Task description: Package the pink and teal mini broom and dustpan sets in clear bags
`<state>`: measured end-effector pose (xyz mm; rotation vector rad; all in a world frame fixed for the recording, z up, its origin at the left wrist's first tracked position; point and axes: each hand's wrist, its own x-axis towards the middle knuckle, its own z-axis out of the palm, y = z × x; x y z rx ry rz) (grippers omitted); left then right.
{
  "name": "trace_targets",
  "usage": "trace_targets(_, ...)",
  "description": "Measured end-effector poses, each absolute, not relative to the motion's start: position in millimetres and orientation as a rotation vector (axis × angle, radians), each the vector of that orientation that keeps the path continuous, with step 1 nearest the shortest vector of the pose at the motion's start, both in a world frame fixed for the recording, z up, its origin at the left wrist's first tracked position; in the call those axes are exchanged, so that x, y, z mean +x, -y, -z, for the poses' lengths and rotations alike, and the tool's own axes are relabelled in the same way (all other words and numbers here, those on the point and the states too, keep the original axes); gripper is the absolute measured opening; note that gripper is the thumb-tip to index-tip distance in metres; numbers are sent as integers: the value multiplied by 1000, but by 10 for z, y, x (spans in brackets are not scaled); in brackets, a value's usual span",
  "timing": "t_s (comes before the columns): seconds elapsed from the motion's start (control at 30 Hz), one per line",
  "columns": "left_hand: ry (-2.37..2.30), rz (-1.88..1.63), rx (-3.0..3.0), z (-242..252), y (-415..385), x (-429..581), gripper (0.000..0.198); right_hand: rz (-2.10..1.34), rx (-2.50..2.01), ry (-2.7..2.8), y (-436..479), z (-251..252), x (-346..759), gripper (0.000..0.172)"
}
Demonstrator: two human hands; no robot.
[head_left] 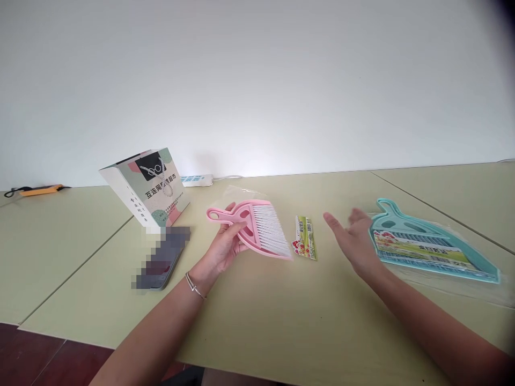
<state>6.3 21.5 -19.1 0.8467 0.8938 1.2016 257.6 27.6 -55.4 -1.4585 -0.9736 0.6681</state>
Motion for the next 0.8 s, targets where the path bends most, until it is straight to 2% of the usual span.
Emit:
trace_targets(0.03, -866, -1173, 887, 173, -184, 89, 65, -501, -1417, 1078, -233, 515, 2535, 69)
trace_targets(0.1, -811, -1106, 971, 143, -104, 164, 59, -306, -1265, 1374, -124, 423, 2403, 58)
trace_targets(0.2, -749, -1035, 1075, 118, 24, 249, 57, -302, -1063, 1837, 19, 282, 2184, 34)
trace_targets(0.37, -621, -864, 1285, 66, 118, 192, 55, -342, -927, 2094, 70, 50, 2087, 16)
trace_targets(0.5, -639, -1143, 1519, 13, 106, 205, 37, -270, -945, 2160, 86, -63, 2088, 12)
trace_targets(0.63, -705, -1322, 1541, -3, 93, 222, 38, -97, -967, 2072, 112, -104, 2098, 10)
trace_targets(0.8, -892, -1612, 1342, -18, -85, -37, 36, 282, -1037, 1775, -28, -263, 2406, 5)
